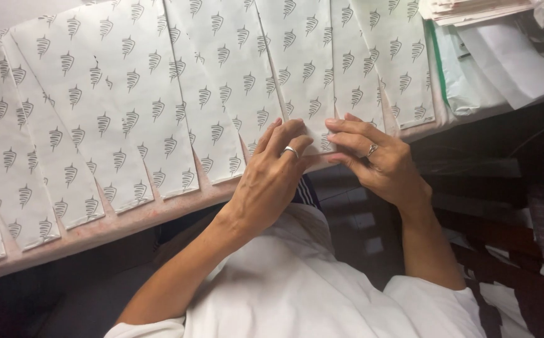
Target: The person applies glue from a bottle onto the edges of paper envelopes and then folds and presses them together.
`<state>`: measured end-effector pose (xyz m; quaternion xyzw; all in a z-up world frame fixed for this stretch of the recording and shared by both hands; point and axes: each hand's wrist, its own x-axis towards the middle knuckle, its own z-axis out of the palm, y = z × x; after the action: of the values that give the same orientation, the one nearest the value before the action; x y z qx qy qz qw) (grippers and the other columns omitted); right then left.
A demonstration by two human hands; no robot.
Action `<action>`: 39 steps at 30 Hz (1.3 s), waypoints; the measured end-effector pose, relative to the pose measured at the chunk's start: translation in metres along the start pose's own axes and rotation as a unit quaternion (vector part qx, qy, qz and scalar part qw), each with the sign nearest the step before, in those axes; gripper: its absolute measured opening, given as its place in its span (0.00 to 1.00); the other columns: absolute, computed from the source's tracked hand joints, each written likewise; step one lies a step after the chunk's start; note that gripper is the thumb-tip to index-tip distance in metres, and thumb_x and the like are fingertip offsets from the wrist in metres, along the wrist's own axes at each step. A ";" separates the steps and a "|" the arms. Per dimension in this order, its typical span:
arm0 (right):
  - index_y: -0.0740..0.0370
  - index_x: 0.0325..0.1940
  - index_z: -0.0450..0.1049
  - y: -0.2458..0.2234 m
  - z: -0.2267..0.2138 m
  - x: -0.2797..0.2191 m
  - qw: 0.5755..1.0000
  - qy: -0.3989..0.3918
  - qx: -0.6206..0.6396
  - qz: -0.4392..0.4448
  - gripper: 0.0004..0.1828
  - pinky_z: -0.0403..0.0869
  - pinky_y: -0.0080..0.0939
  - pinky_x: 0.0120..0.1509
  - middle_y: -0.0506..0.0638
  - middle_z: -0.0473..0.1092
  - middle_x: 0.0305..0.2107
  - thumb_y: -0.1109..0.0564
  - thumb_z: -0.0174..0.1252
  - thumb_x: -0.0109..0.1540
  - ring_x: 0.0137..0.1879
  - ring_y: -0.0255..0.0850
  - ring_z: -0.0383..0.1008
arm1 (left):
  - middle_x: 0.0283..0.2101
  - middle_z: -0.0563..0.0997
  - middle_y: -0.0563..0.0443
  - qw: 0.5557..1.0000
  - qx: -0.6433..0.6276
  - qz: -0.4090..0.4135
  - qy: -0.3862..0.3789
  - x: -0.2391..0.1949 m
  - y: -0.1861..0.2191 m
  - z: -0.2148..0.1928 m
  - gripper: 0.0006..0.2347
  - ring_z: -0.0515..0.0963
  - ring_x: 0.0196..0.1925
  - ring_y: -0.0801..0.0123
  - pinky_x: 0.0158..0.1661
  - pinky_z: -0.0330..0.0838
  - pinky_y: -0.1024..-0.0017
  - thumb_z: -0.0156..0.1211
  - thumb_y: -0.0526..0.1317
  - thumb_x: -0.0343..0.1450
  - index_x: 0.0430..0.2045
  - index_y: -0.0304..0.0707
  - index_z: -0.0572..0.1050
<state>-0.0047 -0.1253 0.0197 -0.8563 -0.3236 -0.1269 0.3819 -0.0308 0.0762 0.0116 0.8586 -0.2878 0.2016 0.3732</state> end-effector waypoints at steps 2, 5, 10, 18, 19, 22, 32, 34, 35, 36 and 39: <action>0.64 0.46 0.80 0.002 -0.001 -0.002 1.000 -0.008 -0.001 -0.006 0.14 0.72 0.52 0.71 0.57 0.78 0.49 0.61 0.70 0.57 0.57 0.51 0.79 | 0.36 0.81 0.36 1.000 0.012 -0.005 0.003 -0.004 -0.003 0.004 0.09 0.77 0.60 0.43 0.62 0.65 0.43 0.68 0.29 0.67 0.38 0.21 0.78; 0.64 0.45 0.81 0.001 -0.003 -0.003 1.000 -0.004 0.005 -0.014 0.13 0.73 0.53 0.70 0.58 0.79 0.47 0.63 0.71 0.56 0.56 0.51 0.79 | 0.36 0.80 0.38 1.000 0.008 -0.004 0.008 -0.007 -0.004 0.006 0.08 0.79 0.57 0.44 0.61 0.68 0.44 0.66 0.28 0.67 0.37 0.22 0.78; 0.63 0.43 0.81 0.002 -0.005 -0.004 1.000 0.000 0.008 -0.010 0.11 0.73 0.52 0.71 0.57 0.79 0.45 0.63 0.71 0.57 0.54 0.50 0.80 | 0.36 0.80 0.39 1.000 0.003 0.008 0.005 -0.009 -0.016 0.009 0.07 0.79 0.57 0.47 0.60 0.70 0.46 0.66 0.29 0.68 0.36 0.24 0.78; 0.64 0.41 0.80 0.004 -0.005 0.000 1.000 0.013 0.011 -0.024 0.10 0.74 0.54 0.69 0.58 0.80 0.42 0.67 0.71 0.56 0.51 0.50 0.81 | 0.30 0.79 0.40 0.999 0.026 0.036 -0.013 0.003 -0.012 -0.007 0.04 0.80 0.55 0.47 0.60 0.71 0.48 0.67 0.25 0.64 0.30 0.23 0.80; 0.64 0.41 0.80 0.003 -0.006 0.000 1.000 0.011 0.009 -0.021 0.10 0.74 0.54 0.69 0.58 0.80 0.42 0.67 0.71 0.56 0.51 0.50 0.81 | 0.30 0.80 0.41 0.999 0.027 0.037 -0.015 0.004 -0.012 -0.008 0.04 0.81 0.56 0.48 0.60 0.71 0.49 0.66 0.25 0.65 0.30 0.23 0.80; 0.64 0.41 0.80 0.002 -0.005 0.000 1.000 0.009 0.006 -0.021 0.10 0.75 0.54 0.69 0.58 0.80 0.43 0.67 0.71 0.56 0.51 0.51 0.81 | 0.29 0.80 0.41 0.998 0.025 0.046 -0.020 0.005 -0.013 -0.013 0.04 0.81 0.56 0.48 0.60 0.72 0.48 0.67 0.25 0.65 0.30 0.23 0.80; 0.62 0.40 0.81 0.005 -0.003 -0.003 0.999 0.021 -0.006 -0.031 0.09 0.75 0.55 0.69 0.57 0.80 0.45 0.68 0.69 0.57 0.53 0.50 0.81 | 0.27 0.79 0.39 0.995 0.035 0.088 -0.034 0.004 -0.015 -0.020 0.02 0.79 0.58 0.45 0.62 0.71 0.47 0.67 0.24 0.65 0.28 0.20 0.81; 0.63 0.40 0.81 0.008 -0.001 -0.004 0.999 0.023 -0.007 -0.036 0.08 0.76 0.56 0.68 0.58 0.80 0.45 0.68 0.68 0.58 0.52 0.51 0.81 | 0.26 0.80 0.39 0.995 0.040 0.088 -0.030 0.004 -0.014 -0.019 0.02 0.79 0.57 0.46 0.62 0.71 0.48 0.66 0.24 0.66 0.28 0.20 0.81; 0.64 0.41 0.81 0.009 -0.001 -0.005 0.999 0.025 -0.008 -0.040 0.08 0.76 0.57 0.68 0.59 0.80 0.44 0.68 0.68 0.58 0.52 0.52 0.81 | 0.26 0.80 0.39 0.995 0.046 0.088 -0.026 0.004 -0.014 -0.018 0.02 0.80 0.57 0.47 0.62 0.71 0.48 0.66 0.24 0.66 0.29 0.20 0.81; 0.64 0.41 0.81 0.008 -0.001 -0.005 0.999 0.025 -0.008 -0.040 0.08 0.76 0.57 0.68 0.59 0.80 0.44 0.68 0.68 0.58 0.52 0.52 0.81 | 0.26 0.80 0.39 0.995 0.045 0.088 -0.027 0.004 -0.013 -0.016 0.02 0.80 0.57 0.47 0.62 0.71 0.48 0.66 0.24 0.66 0.29 0.20 0.81; 0.64 0.41 0.80 0.006 -0.001 -0.004 0.999 0.028 0.003 -0.043 0.08 0.75 0.58 0.68 0.59 0.80 0.45 0.66 0.69 0.58 0.52 0.52 0.81 | 0.25 0.80 0.38 0.994 0.051 0.094 -0.021 0.002 -0.012 -0.011 0.02 0.80 0.57 0.46 0.61 0.72 0.48 0.66 0.24 0.66 0.28 0.20 0.81</action>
<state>-0.0037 -0.1309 0.0151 -0.8367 -0.3493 -0.1664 0.3876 -0.0234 0.0905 0.0134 0.8500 -0.3642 0.2317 0.3020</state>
